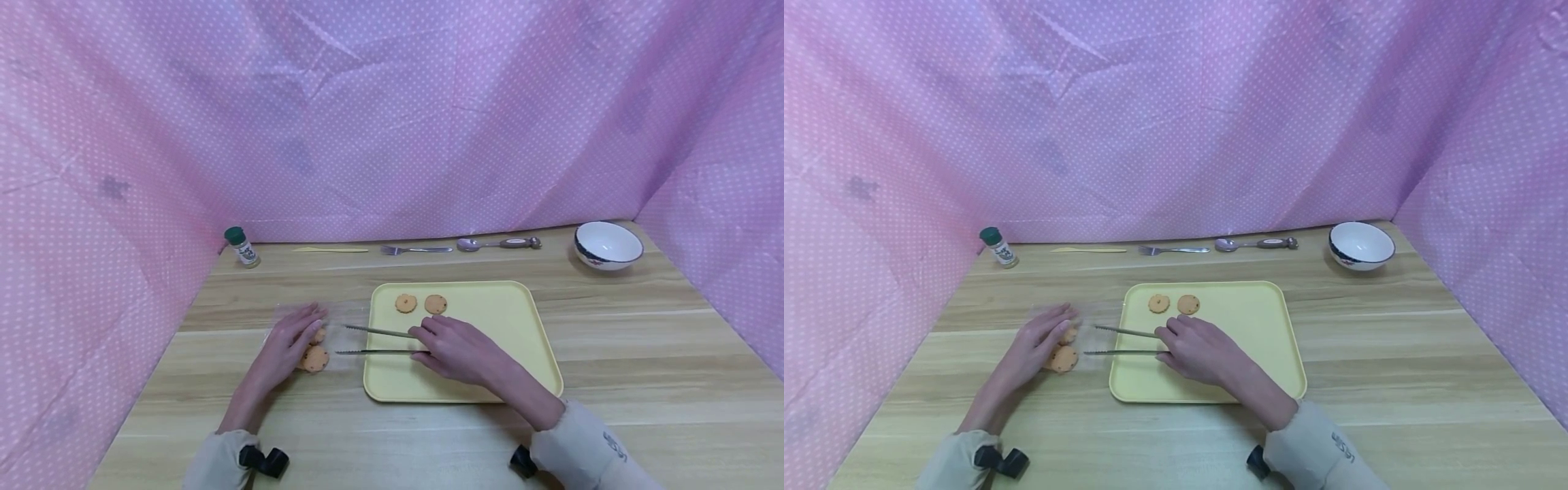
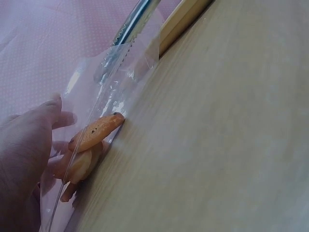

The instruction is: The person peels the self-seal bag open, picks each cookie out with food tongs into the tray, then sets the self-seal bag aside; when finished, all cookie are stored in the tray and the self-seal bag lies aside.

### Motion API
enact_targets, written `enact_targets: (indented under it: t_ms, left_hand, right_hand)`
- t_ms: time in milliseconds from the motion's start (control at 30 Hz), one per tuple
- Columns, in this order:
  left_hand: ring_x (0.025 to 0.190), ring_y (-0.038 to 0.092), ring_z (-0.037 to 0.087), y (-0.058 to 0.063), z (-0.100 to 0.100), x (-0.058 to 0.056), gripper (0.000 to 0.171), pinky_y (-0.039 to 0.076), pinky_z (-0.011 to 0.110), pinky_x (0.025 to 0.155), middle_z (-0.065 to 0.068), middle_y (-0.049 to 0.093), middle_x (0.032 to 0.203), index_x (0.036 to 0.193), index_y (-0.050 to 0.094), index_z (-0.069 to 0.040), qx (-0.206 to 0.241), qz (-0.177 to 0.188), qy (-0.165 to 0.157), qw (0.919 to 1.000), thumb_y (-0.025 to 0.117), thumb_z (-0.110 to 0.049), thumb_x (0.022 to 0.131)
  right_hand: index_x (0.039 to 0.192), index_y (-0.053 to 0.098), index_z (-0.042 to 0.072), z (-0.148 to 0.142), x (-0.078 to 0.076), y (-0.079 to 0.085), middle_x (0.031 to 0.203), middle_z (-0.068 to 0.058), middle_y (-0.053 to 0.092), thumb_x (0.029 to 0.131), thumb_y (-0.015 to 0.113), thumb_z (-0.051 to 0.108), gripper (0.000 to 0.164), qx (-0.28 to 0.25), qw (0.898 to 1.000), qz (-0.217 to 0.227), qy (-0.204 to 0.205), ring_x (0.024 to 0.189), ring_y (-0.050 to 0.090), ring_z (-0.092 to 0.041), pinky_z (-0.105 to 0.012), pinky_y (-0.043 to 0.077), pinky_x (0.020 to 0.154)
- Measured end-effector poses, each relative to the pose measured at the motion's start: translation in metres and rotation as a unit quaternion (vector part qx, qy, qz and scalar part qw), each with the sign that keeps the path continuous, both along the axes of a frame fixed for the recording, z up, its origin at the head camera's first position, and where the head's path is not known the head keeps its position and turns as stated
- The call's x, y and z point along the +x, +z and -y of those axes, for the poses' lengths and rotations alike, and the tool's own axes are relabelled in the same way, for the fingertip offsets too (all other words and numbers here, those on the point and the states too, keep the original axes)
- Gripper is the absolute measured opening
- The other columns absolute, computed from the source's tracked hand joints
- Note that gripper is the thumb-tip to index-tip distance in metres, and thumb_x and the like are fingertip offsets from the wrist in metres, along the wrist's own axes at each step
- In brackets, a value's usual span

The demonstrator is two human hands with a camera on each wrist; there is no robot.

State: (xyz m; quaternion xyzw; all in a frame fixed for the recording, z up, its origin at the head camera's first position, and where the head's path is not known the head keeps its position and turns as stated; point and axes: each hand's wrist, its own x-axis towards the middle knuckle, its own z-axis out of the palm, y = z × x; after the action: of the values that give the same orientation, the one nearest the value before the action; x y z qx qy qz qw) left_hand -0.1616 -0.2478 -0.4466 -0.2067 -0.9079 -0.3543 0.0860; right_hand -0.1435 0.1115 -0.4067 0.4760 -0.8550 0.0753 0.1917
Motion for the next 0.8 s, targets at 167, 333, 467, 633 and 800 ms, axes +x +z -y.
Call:
enact_targets:
  t_ms: [167, 333, 467, 633, 800]
  left_hand:
    - [0.141, 0.045, 0.044, 0.0, 0.0, 0.0, 0.034, 0.032, 0.064, 0.115, 0.024, 0.05, 0.151, 0.138, 0.066, -0.002, 0.002, 0.0, 0.002, 1.0, 0.054, -0.018, 0.11]
    - [0.141, 0.044, 0.043, -0.001, 0.0, 0.0, 0.034, 0.032, 0.064, 0.115, 0.024, 0.05, 0.152, 0.138, 0.066, -0.003, 0.002, 0.003, 0.002, 1.0, 0.053, -0.018, 0.11]
    - [0.141, 0.044, 0.043, -0.002, 0.0, 0.001, 0.035, 0.032, 0.063, 0.115, 0.023, 0.05, 0.152, 0.139, 0.065, -0.003, 0.004, 0.007, 0.003, 1.0, 0.053, -0.019, 0.111]
    - [0.142, 0.044, 0.043, -0.001, -0.001, 0.0, 0.036, 0.031, 0.064, 0.115, 0.024, 0.049, 0.153, 0.139, 0.065, -0.003, 0.008, 0.015, 0.001, 0.9999, 0.052, -0.021, 0.111]
    - [0.142, 0.043, 0.044, 0.0, -0.001, -0.002, 0.036, 0.031, 0.064, 0.116, 0.024, 0.049, 0.153, 0.139, 0.065, -0.003, 0.007, 0.017, 0.004, 0.9998, 0.052, -0.022, 0.111]
  right_hand:
    - [0.111, 0.069, 0.004, -0.003, -0.001, 0.003, 0.09, -0.003, 0.063, 0.093, 0.08, 0.025, 0.03, -0.003, 1.0, -0.004, 0.0, 0.08, 0.061, -0.017, -0.029, 0.056, 0.071]
    - [0.109, 0.069, 0.004, -0.002, -0.003, 0.006, 0.088, -0.003, 0.062, 0.092, 0.081, 0.025, 0.03, 0.004, 1.0, -0.012, 0.006, 0.078, 0.059, -0.016, -0.028, 0.055, 0.069]
    - [0.108, 0.069, 0.005, 0.001, -0.003, 0.009, 0.086, -0.002, 0.062, 0.092, 0.082, 0.025, 0.029, 0.012, 1.0, -0.017, 0.008, 0.075, 0.058, -0.017, -0.027, 0.054, 0.068]
    - [0.108, 0.07, 0.005, 0.006, -0.004, 0.012, 0.087, -0.002, 0.063, 0.092, 0.081, 0.026, 0.029, 0.022, 1.0, -0.013, 0.013, 0.075, 0.059, -0.017, -0.026, 0.053, 0.068]
    - [0.108, 0.07, 0.006, 0.011, -0.006, 0.013, 0.088, -0.001, 0.064, 0.093, 0.08, 0.026, 0.028, 0.023, 0.999, -0.012, 0.018, 0.075, 0.058, -0.016, -0.025, 0.053, 0.068]
